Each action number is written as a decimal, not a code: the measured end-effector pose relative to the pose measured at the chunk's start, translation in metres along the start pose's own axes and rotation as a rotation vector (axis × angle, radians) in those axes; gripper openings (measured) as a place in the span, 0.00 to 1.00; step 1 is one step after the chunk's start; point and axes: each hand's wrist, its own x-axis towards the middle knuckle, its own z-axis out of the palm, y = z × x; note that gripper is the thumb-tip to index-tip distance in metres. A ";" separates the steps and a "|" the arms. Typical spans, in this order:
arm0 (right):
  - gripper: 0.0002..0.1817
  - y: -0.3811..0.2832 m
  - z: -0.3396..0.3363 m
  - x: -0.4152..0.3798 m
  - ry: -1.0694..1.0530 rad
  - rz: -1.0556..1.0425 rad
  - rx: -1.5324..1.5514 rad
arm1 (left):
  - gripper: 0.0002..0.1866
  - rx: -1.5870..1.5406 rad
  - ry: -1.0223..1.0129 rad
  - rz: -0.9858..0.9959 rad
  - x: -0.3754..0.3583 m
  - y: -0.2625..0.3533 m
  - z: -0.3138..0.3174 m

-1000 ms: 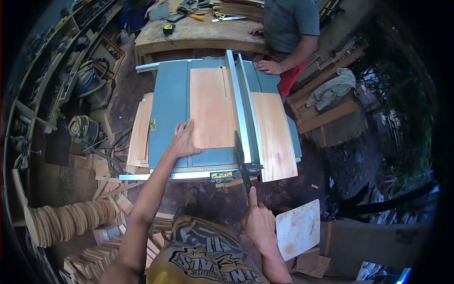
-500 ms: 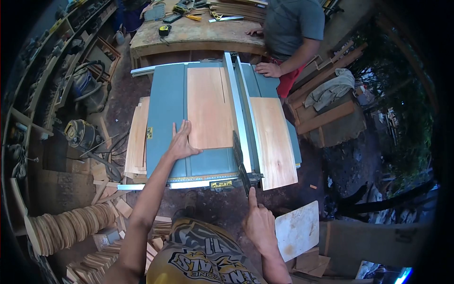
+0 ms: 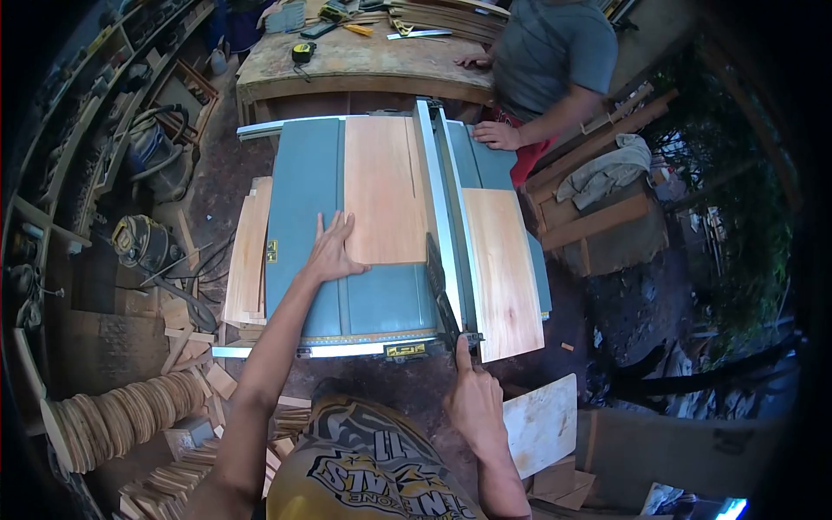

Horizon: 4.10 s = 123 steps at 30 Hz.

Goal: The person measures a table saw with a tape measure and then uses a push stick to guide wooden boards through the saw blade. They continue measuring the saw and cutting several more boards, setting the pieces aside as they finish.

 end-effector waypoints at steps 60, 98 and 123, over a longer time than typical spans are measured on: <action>0.32 -0.025 -0.035 0.138 0.178 -0.027 -0.060 | 0.66 0.048 -0.042 0.006 0.134 -0.061 -0.022; 0.41 -0.054 0.053 0.067 0.136 -0.372 -0.071 | 0.43 -0.450 0.289 -0.657 -0.286 0.019 -0.003; 0.44 0.078 0.098 -0.140 0.252 -0.130 0.086 | 0.44 -1.133 0.040 -0.517 -0.339 0.157 0.107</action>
